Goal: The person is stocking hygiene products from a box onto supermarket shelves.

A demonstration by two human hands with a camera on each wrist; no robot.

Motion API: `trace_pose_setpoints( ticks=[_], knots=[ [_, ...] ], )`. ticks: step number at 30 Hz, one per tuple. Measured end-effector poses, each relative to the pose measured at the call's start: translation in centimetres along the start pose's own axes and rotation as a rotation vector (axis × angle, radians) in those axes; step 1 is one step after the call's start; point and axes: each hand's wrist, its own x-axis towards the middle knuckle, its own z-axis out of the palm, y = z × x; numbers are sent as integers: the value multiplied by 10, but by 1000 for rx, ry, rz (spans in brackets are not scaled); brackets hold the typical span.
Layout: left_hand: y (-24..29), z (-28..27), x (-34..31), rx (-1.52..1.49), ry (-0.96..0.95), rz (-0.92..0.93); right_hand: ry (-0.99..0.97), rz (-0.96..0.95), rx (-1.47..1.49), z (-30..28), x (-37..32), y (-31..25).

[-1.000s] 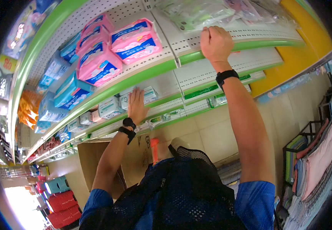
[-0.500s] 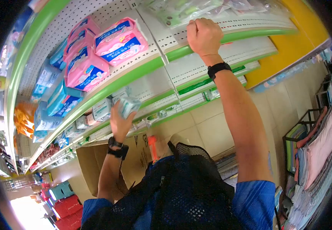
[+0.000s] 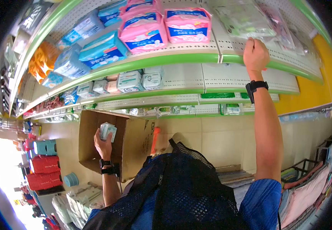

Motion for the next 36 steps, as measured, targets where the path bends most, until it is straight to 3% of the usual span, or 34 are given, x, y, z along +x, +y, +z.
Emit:
trace_pose_setpoints(
  ticks=[7, 10, 12, 14, 15, 19, 26, 29, 32, 36],
  knots=[
    [-26, 5, -30, -6, -155, -66, -50, 61, -3, -3, 1, -8],
    [-35, 7, -30, -31, -306, -127, -65, 87, -18, -3, 1, -9],
    [-41, 14, -27, 82, -266, 74, -59, 89, -17, -2, 1, -9],
    [-34, 21, -16, 68, -181, 115, -55, 97, -27, -2, 0, -7],
    [-19, 22, -7, 54, -91, 153, -53, 90, -38, -1, 0, -7],
    [67, 34, 31, -103, -45, 230, -83, 78, -60, -1, 1, -4],
    [171, 124, 73, -269, -238, 570, 1, 59, -40, 1, -1, -3],
    [190, 163, 85, -237, -331, 589, -23, 81, -31, -3, 1, -6],
    [186, 198, 97, -21, -424, 631, -9, 74, -27, -6, 2, -10],
    [199, 214, 107, 52, -413, 652, 11, 77, 26, -7, 2, -13]
  ],
)
